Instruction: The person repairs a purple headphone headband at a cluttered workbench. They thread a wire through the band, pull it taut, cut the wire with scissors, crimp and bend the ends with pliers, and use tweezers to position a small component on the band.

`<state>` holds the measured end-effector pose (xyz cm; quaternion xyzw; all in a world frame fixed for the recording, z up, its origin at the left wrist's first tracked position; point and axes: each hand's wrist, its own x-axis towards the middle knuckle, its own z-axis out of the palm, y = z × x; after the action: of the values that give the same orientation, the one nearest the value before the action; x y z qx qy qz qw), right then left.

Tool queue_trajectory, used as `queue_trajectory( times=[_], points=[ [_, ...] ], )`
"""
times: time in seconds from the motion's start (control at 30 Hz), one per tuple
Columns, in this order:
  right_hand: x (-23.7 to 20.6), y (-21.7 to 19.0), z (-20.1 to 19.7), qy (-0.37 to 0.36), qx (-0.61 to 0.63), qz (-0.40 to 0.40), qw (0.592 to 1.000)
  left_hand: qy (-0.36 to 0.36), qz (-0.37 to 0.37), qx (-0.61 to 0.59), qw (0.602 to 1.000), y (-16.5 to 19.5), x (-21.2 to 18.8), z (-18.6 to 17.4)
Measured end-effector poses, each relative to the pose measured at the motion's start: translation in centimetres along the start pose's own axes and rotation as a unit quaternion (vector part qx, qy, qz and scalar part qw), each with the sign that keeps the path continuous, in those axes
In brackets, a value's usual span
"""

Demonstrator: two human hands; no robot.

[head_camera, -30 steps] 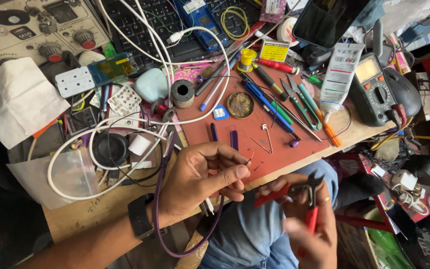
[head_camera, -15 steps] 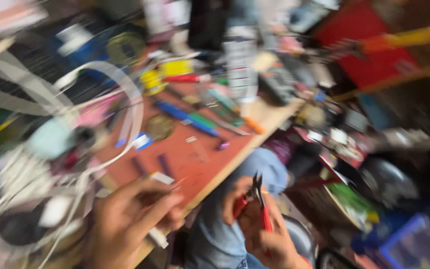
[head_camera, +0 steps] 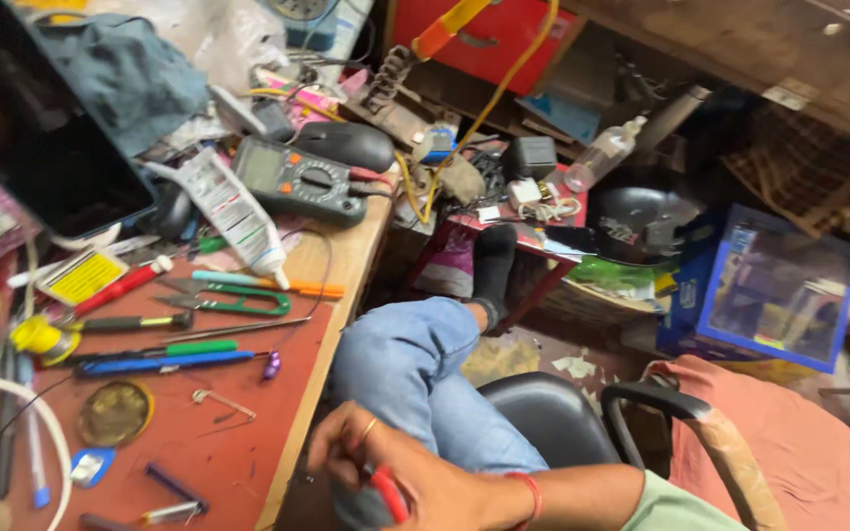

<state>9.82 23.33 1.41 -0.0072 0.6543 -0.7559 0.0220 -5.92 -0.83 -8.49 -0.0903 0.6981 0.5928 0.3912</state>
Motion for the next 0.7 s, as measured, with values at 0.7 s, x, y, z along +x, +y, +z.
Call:
queue_trajectory(
  times=[0.7],
  points=[
    [8.7,0.1,2.4,-0.001,-0.593,-0.191,0.782,-0.070,0.250,-0.237,0.936,4.7,-9.7,1.1]
  ],
)
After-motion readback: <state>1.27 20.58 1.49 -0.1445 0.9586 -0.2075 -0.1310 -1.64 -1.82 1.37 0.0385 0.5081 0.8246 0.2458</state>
